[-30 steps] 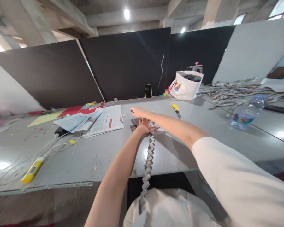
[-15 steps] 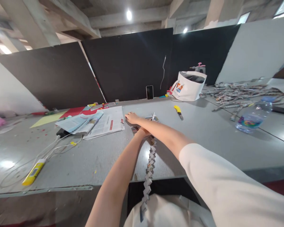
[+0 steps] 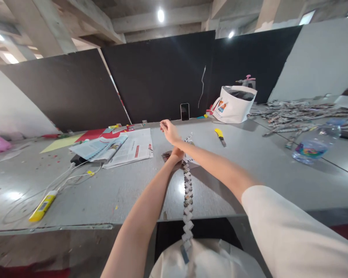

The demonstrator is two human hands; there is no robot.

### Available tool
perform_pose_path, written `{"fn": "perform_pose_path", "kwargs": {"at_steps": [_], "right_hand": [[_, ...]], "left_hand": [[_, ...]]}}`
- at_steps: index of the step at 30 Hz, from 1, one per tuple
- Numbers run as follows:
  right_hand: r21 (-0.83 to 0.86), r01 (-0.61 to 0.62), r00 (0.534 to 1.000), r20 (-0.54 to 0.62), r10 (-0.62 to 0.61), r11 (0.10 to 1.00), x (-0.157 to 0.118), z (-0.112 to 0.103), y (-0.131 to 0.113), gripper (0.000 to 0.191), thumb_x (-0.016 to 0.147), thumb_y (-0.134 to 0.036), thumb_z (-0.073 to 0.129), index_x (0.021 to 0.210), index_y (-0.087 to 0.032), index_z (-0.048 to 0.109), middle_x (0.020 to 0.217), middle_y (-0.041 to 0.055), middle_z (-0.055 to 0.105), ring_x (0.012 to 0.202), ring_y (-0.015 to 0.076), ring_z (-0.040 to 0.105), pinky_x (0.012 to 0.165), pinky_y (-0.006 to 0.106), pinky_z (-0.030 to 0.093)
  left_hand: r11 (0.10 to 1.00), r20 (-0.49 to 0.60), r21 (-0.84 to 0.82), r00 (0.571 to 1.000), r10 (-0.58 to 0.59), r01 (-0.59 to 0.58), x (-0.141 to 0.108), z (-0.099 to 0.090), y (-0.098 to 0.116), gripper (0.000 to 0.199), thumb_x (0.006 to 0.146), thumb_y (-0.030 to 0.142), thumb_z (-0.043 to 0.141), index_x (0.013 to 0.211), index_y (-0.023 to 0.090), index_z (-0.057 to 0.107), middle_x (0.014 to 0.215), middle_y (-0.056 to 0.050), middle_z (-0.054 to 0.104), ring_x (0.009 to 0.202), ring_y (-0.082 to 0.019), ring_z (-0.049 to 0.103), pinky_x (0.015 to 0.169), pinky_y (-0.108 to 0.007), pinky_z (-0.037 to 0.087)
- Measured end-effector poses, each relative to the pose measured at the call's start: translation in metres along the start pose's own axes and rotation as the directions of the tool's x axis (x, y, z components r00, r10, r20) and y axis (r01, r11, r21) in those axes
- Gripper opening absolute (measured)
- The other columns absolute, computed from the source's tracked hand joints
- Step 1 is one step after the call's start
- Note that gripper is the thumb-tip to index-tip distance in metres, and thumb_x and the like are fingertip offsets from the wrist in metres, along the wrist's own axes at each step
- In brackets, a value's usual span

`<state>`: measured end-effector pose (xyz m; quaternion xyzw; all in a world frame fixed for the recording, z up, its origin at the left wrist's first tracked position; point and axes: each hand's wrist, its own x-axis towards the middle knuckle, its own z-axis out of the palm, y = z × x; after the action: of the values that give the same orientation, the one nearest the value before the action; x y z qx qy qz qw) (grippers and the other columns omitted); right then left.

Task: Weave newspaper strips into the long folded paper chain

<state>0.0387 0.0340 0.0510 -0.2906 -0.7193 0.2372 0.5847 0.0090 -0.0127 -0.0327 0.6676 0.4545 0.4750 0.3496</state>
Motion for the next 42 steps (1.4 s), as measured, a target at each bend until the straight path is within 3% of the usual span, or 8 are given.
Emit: {"fn": "perform_pose_path", "kwargs": {"at_steps": [3,6,9,12,18,26,37,42], "right_hand": [[0.149,0.025,0.989,-0.148,-0.003,0.989,-0.028,-0.041,0.000,0.036,0.104,-0.052,0.052,0.118,-0.022,0.066,0.107,0.0093,0.075,0.093,0.0208,0.071,0.088,0.035,0.057],[0.189,-0.121,0.962,-0.221,0.162,0.975,-0.072,-0.075,0.012,0.043,0.097,-0.062,0.062,0.105,-0.020,0.070,0.101,0.0117,0.077,0.093,0.0247,0.074,0.089,0.039,0.058],[0.228,-0.233,0.930,-0.232,0.286,0.945,-0.100,-0.093,0.028,0.045,0.093,-0.063,0.065,0.102,-0.019,0.068,0.099,0.0134,0.078,0.091,0.0267,0.076,0.088,0.041,0.059],[0.053,-0.205,0.943,-0.258,0.212,0.977,-0.103,-0.095,0.033,0.045,0.090,-0.064,0.068,0.098,-0.020,0.071,0.109,0.0148,0.075,0.105,0.0284,0.072,0.095,0.042,0.057],[0.032,-0.253,0.950,-0.179,0.254,0.967,-0.100,-0.082,0.020,0.041,0.092,-0.061,0.066,0.094,-0.021,0.067,0.092,0.0100,0.075,0.086,0.0237,0.069,0.085,0.039,0.057],[0.394,-0.360,0.928,0.059,0.368,0.846,-0.100,-0.080,0.024,0.040,0.081,-0.051,0.082,0.102,-0.020,0.067,0.081,0.0043,0.077,0.072,0.0188,0.071,0.072,0.034,0.060],[0.643,-0.482,0.835,0.131,0.534,0.595,-0.095,-0.088,0.036,0.037,0.073,-0.048,0.091,0.091,-0.021,0.074,0.076,0.0007,0.071,0.069,0.0142,0.067,0.065,0.026,0.058],[0.607,-0.492,0.831,0.115,0.544,0.624,-0.093,-0.091,0.038,0.037,0.074,-0.051,0.090,0.092,-0.022,0.073,0.073,0.0001,0.069,0.065,0.0146,0.066,0.061,0.027,0.057]], "left_hand": [[0.995,-0.103,-0.095,0.993,-0.050,0.041,0.001,-0.013,0.006,0.048,0.074,0.013,0.072,0.121,0.019,0.066,0.103,-0.010,0.074,0.103,-0.027,0.069,0.090,-0.036,0.054],[0.793,-0.116,-0.563,0.928,-0.354,0.232,-0.001,-0.026,0.014,0.038,0.074,0.019,0.075,0.110,0.019,0.066,0.066,0.003,0.058,0.060,-0.015,0.060,0.063,-0.026,0.049],[0.638,-0.088,-0.736,0.901,-0.424,0.228,-0.003,-0.034,0.022,0.024,0.092,0.039,0.062,0.106,0.019,0.063,0.058,0.007,0.046,0.047,-0.011,0.048,0.057,-0.025,0.047],[0.537,-0.070,-0.818,0.891,-0.449,0.206,-0.004,-0.039,0.026,0.024,0.097,0.041,0.057,0.104,0.019,0.063,0.057,0.008,0.046,0.045,-0.010,0.047,0.057,-0.024,0.049],[0.596,-0.016,-0.747,0.888,-0.460,0.295,-0.002,-0.041,0.022,0.021,0.082,0.025,0.077,0.084,0.018,0.057,0.058,0.004,0.055,0.051,-0.012,0.057,0.057,-0.025,0.046],[0.689,-0.038,-0.686,0.933,-0.357,0.235,-0.007,-0.035,0.021,0.059,0.069,0.017,0.090,0.121,0.017,0.063,0.076,-0.001,0.072,0.063,-0.015,0.068,0.060,-0.024,0.047],[0.703,-0.041,-0.669,0.933,-0.358,0.240,-0.007,-0.034,0.017,0.039,0.072,0.021,0.090,0.106,0.014,0.072,0.084,-0.006,0.075,0.068,-0.013,0.067,0.064,-0.024,0.048],[0.693,-0.023,-0.679,0.937,-0.350,0.242,-0.008,-0.035,0.020,0.038,0.071,0.018,0.090,0.105,0.014,0.073,0.082,-0.005,0.074,0.068,-0.013,0.067,0.066,-0.025,0.049]]}}
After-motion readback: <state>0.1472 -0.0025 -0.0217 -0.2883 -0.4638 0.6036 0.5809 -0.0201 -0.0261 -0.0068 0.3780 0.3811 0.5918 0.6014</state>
